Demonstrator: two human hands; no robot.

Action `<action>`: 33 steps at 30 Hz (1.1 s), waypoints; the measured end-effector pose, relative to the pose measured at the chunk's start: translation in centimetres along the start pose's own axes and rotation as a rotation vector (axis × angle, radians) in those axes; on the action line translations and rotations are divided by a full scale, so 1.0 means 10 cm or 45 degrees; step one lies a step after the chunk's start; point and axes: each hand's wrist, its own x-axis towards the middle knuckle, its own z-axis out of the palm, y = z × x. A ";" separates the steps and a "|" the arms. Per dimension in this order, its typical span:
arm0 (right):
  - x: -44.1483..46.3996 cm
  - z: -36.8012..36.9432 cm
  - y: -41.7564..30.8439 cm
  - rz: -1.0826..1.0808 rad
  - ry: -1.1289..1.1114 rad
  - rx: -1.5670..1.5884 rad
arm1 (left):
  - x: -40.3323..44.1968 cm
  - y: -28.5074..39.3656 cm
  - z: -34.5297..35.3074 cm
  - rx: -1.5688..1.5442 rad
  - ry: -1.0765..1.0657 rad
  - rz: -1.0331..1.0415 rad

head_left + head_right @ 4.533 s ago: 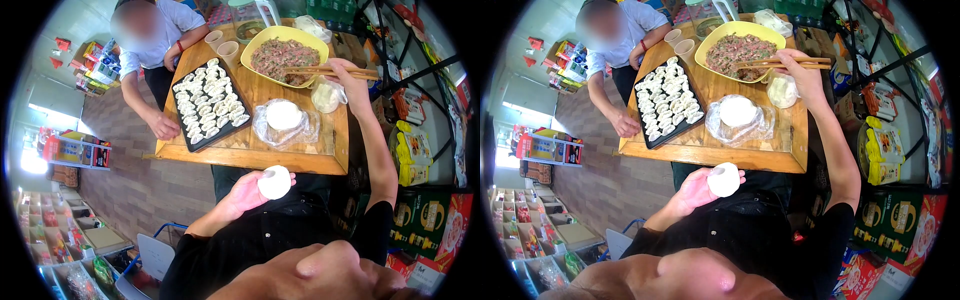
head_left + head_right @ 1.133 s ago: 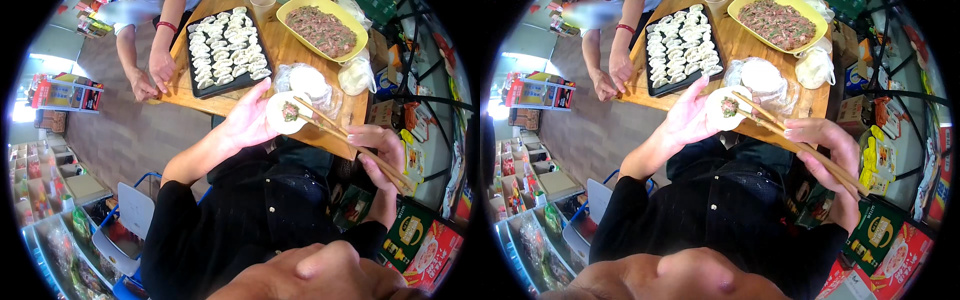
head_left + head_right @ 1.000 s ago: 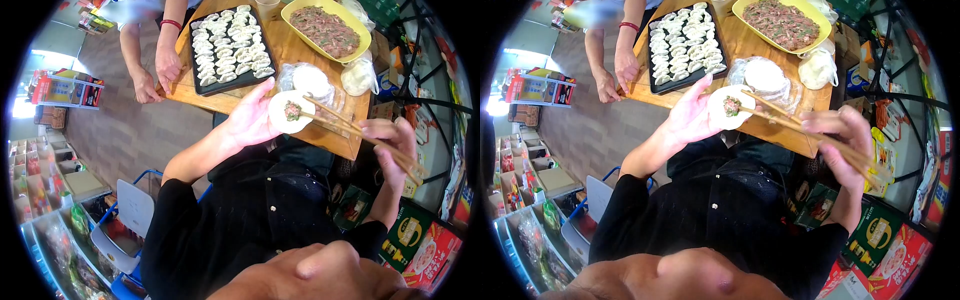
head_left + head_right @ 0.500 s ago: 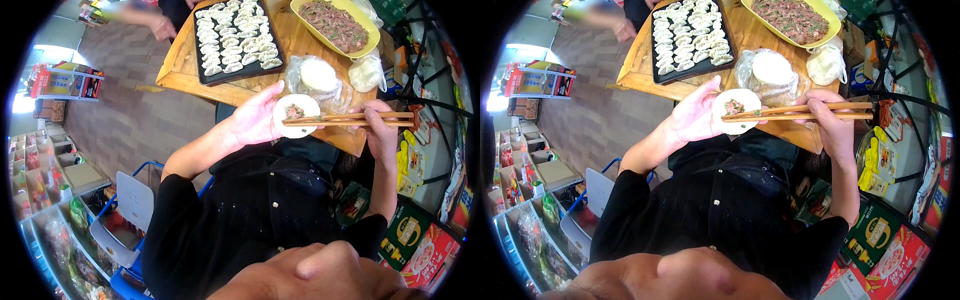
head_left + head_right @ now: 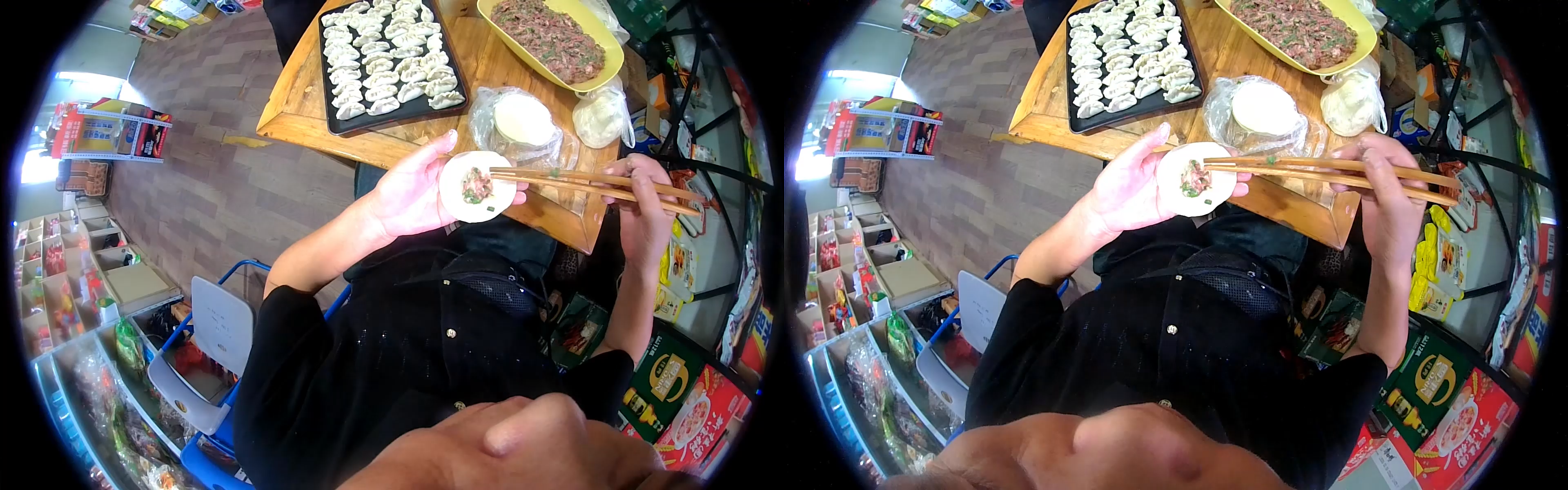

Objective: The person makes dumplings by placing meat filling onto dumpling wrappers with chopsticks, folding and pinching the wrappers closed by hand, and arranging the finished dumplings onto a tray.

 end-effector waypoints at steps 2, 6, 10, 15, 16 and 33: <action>-0.01 0.02 -0.03 -0.037 0.008 0.034 | 0.03 -0.02 0.00 -0.021 0.033 -0.029; -0.02 0.00 0.11 0.190 -0.034 -0.070 | 0.03 -0.05 -0.01 0.046 0.046 -0.003; 0.00 -0.01 0.08 0.117 -0.103 0.066 | 0.03 -0.05 -0.01 0.078 0.022 -0.041; 0.04 0.02 0.17 0.104 -0.061 0.055 | 0.02 -0.08 -0.01 0.080 -0.015 -0.065; 0.05 0.02 0.17 0.104 -0.062 0.056 | 0.02 -0.09 -0.01 0.060 -0.006 -0.077; 1.20 -0.34 0.10 -0.291 0.211 -0.218 | -0.10 -0.21 -0.32 -0.016 0.238 -0.065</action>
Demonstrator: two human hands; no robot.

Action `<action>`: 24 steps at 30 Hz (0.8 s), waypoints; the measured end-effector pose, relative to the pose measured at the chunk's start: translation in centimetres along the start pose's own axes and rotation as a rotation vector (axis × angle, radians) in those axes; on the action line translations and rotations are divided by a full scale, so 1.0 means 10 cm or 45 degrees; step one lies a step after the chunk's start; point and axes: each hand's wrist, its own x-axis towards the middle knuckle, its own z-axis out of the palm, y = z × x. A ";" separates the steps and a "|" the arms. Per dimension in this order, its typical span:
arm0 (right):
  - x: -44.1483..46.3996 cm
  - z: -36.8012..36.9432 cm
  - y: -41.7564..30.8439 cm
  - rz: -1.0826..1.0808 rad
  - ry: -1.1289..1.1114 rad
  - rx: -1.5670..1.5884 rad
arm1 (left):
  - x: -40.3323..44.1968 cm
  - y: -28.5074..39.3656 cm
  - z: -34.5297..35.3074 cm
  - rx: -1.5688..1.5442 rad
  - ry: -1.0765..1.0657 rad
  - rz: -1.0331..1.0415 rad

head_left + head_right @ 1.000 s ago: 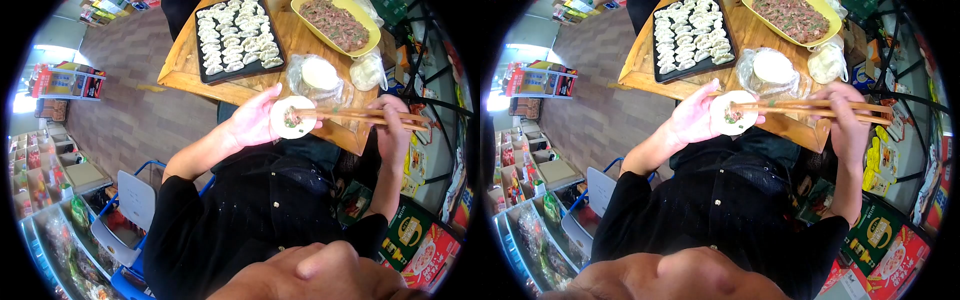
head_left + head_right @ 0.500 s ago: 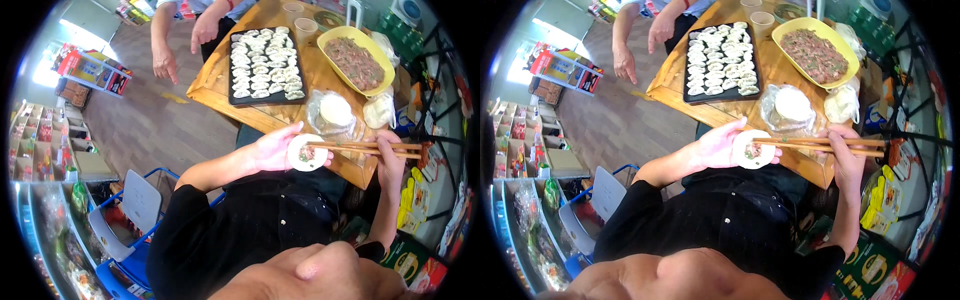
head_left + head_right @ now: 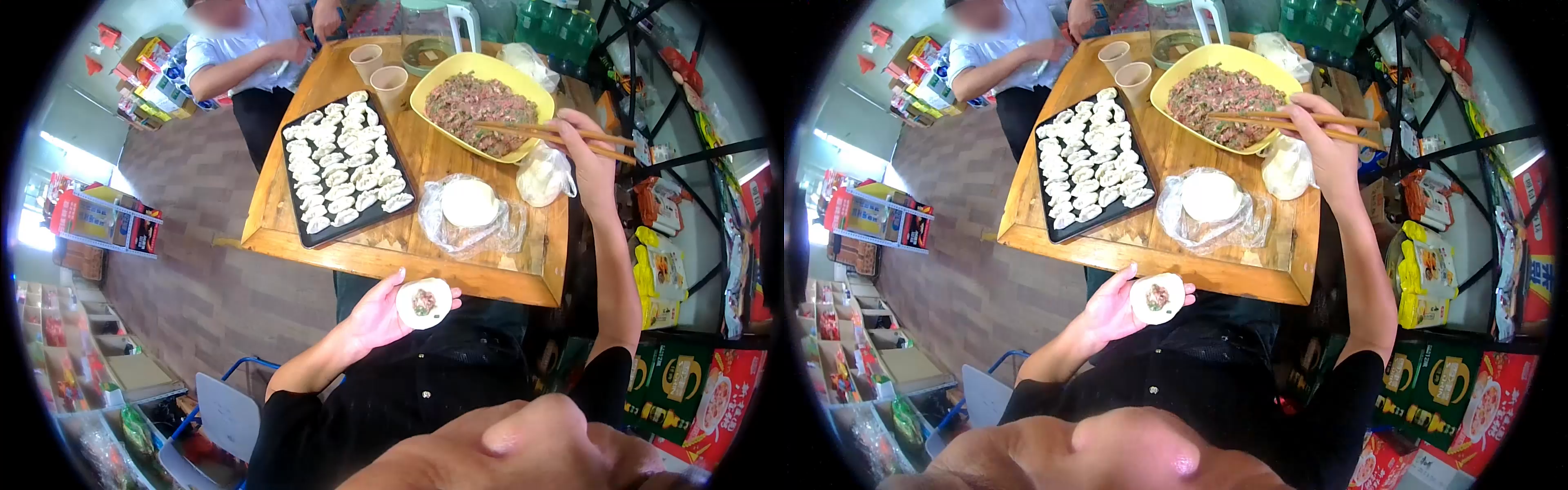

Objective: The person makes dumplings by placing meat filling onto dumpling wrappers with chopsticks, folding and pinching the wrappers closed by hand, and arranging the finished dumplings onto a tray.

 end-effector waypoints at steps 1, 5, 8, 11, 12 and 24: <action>0.01 0.05 0.04 0.019 0.005 0.000 | -0.02 0.00 -0.01 0.011 0.028 0.014; 0.17 0.16 0.24 -0.025 -0.064 -0.142 | 0.05 0.04 -0.06 0.044 0.093 -0.011; 0.21 0.27 0.30 -0.105 -0.160 -0.235 | 0.07 0.09 -0.01 0.055 0.082 -0.042; 0.25 0.25 0.38 0.021 -0.176 -0.331 | 0.09 0.10 0.04 0.040 0.037 -0.040; 0.26 0.23 0.40 0.030 -0.177 -0.326 | 0.10 0.11 0.06 0.043 0.006 -0.021; 0.26 0.14 0.46 0.134 -0.151 -0.049 | 0.12 0.17 0.30 -0.016 -0.045 -0.091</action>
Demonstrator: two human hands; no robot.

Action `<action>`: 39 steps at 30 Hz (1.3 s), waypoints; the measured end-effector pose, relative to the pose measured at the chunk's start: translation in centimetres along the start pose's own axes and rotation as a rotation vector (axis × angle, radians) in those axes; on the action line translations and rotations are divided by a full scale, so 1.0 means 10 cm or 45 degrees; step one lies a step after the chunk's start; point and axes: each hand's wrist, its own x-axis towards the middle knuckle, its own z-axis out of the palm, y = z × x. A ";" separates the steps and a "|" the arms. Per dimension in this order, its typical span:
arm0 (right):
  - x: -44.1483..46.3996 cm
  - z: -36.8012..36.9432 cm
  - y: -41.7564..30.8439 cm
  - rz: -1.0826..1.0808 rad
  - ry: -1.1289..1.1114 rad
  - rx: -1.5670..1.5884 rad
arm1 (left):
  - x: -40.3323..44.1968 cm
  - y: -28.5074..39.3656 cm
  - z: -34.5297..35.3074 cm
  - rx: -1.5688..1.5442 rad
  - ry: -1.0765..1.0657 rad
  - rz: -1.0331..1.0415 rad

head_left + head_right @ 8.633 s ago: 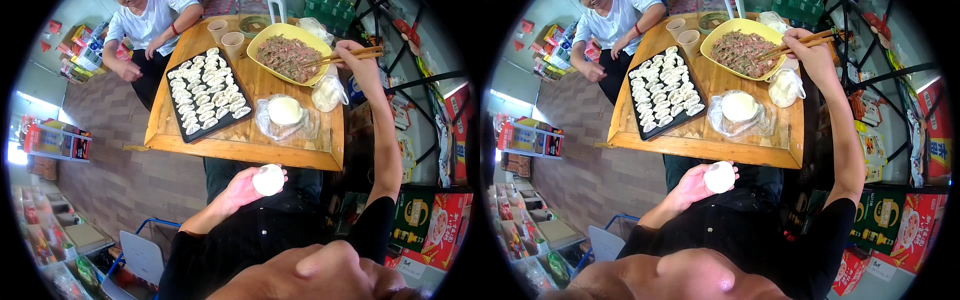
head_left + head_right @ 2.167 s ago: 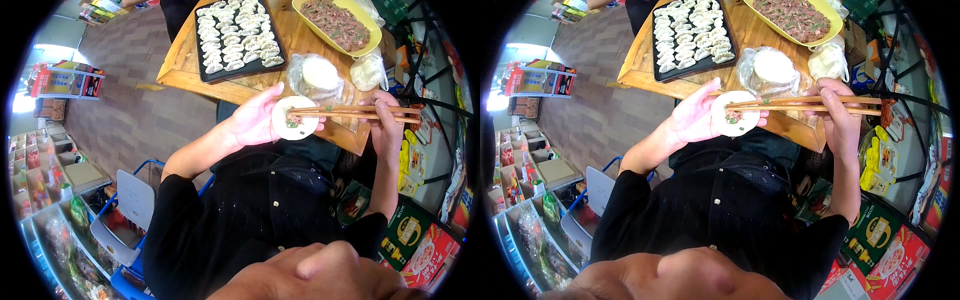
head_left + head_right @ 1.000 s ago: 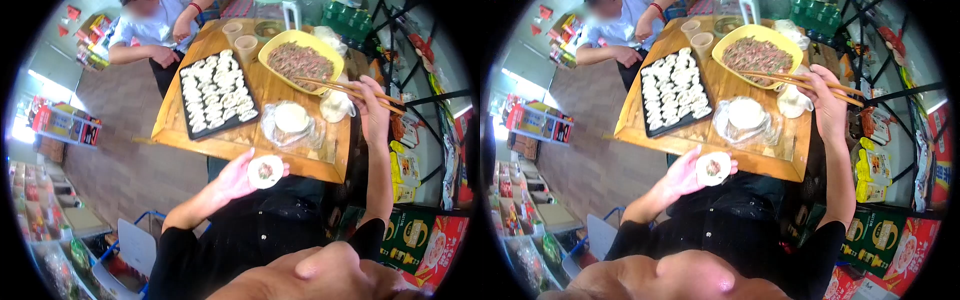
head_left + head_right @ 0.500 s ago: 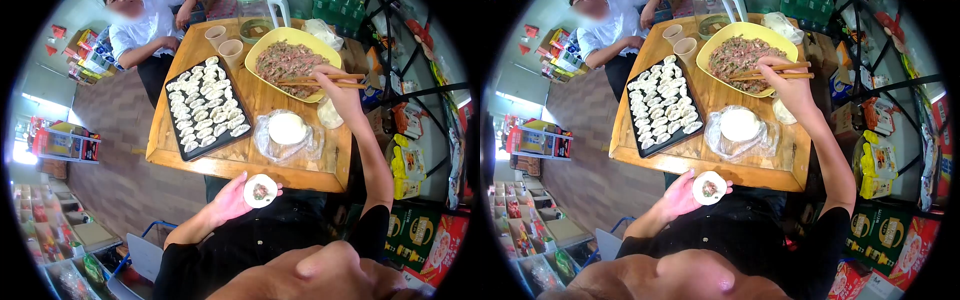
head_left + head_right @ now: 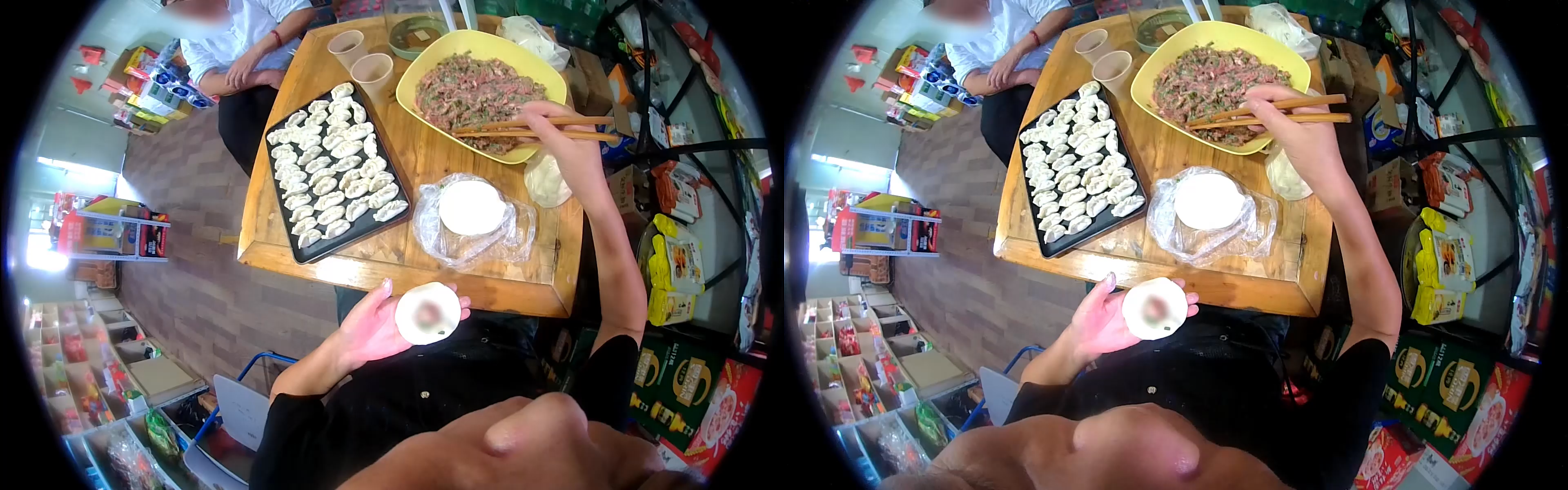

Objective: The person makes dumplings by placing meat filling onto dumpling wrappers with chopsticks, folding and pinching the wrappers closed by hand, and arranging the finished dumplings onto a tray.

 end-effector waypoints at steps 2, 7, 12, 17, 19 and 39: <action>-0.01 -0.06 -0.08 0.039 0.009 0.058 | 0.00 -0.01 0.00 0.020 -0.023 0.012; -0.08 -0.23 -0.09 0.015 0.064 -0.042 | -0.03 -0.06 0.02 0.052 -0.054 0.025; -0.12 -0.02 -0.06 0.052 0.109 0.119 | -0.05 -0.12 0.04 0.093 -0.069 0.042; 0.10 0.20 0.14 -0.172 0.115 0.179 | -0.11 -0.21 0.05 0.114 -0.050 0.064; 0.15 0.33 0.14 -0.107 0.037 -0.004 | -0.13 -0.25 0.06 0.123 -0.031 0.083; -1.34 -0.12 -0.48 -0.346 -0.317 0.289 | 0.12 0.14 0.43 0.063 -0.226 0.267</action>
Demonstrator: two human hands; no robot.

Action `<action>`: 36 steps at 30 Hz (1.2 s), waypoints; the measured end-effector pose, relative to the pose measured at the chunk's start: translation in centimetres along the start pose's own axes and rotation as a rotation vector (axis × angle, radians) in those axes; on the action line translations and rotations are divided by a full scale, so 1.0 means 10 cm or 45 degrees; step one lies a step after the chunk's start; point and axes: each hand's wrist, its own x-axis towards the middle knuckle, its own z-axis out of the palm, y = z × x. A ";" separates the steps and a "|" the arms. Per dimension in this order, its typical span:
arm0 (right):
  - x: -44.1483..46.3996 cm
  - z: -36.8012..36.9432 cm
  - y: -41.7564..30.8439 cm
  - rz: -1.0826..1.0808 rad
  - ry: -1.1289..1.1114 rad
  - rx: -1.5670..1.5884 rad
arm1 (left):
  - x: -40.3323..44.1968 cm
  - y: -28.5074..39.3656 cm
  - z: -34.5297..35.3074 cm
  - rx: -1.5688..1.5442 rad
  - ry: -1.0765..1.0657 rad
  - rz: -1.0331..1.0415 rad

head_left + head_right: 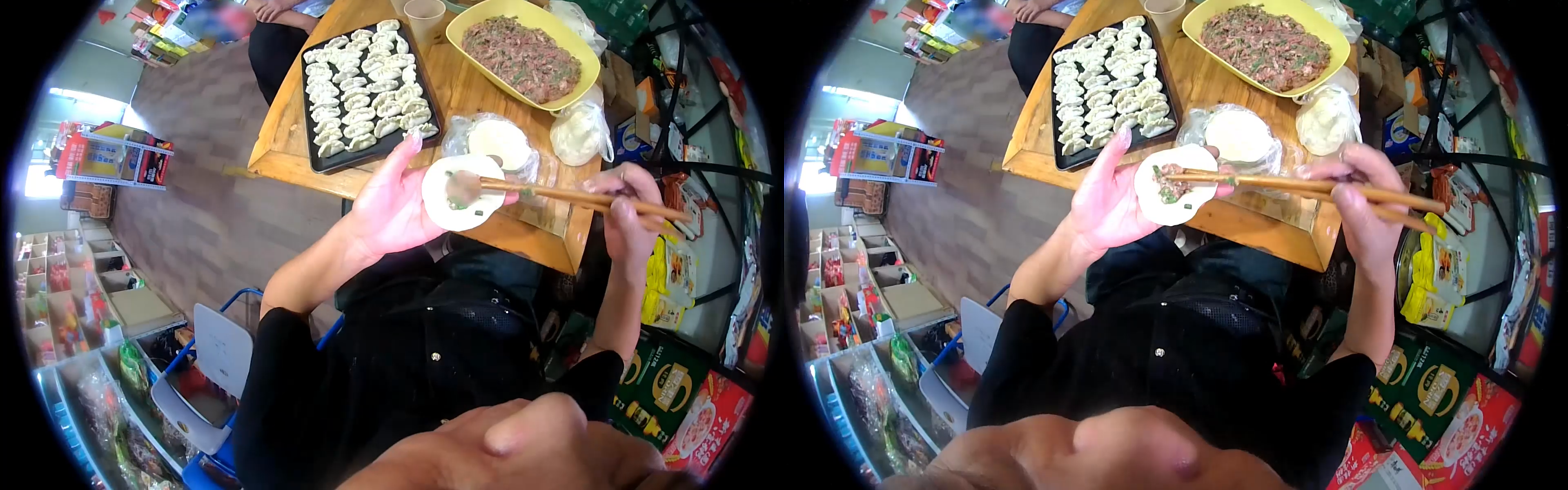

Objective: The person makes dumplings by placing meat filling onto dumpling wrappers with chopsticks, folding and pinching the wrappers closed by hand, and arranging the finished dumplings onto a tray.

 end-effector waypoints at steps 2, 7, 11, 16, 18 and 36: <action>-0.06 0.04 -0.09 -0.050 -0.102 -0.248 | -0.03 -0.02 -0.02 -0.007 -0.006 -0.014; -0.05 0.12 -0.28 -0.098 -0.186 -0.209 | -0.11 -0.06 -0.05 0.032 0.066 -0.004; 0.05 0.12 -0.33 -0.126 -0.163 -0.246 | -0.16 -0.11 -0.14 -0.278 -0.074 -0.053; 0.07 0.04 -0.23 -0.134 -0.107 -0.073 | -0.17 -0.09 -0.06 -0.064 -0.004 -0.053; 0.05 0.02 -0.19 0.046 -0.092 -0.122 | -0.18 -0.08 -0.09 -0.185 -0.012 -0.060; 0.28 0.07 -0.23 0.025 0.066 0.038 | 0.07 0.04 0.02 -0.289 -0.152 -0.059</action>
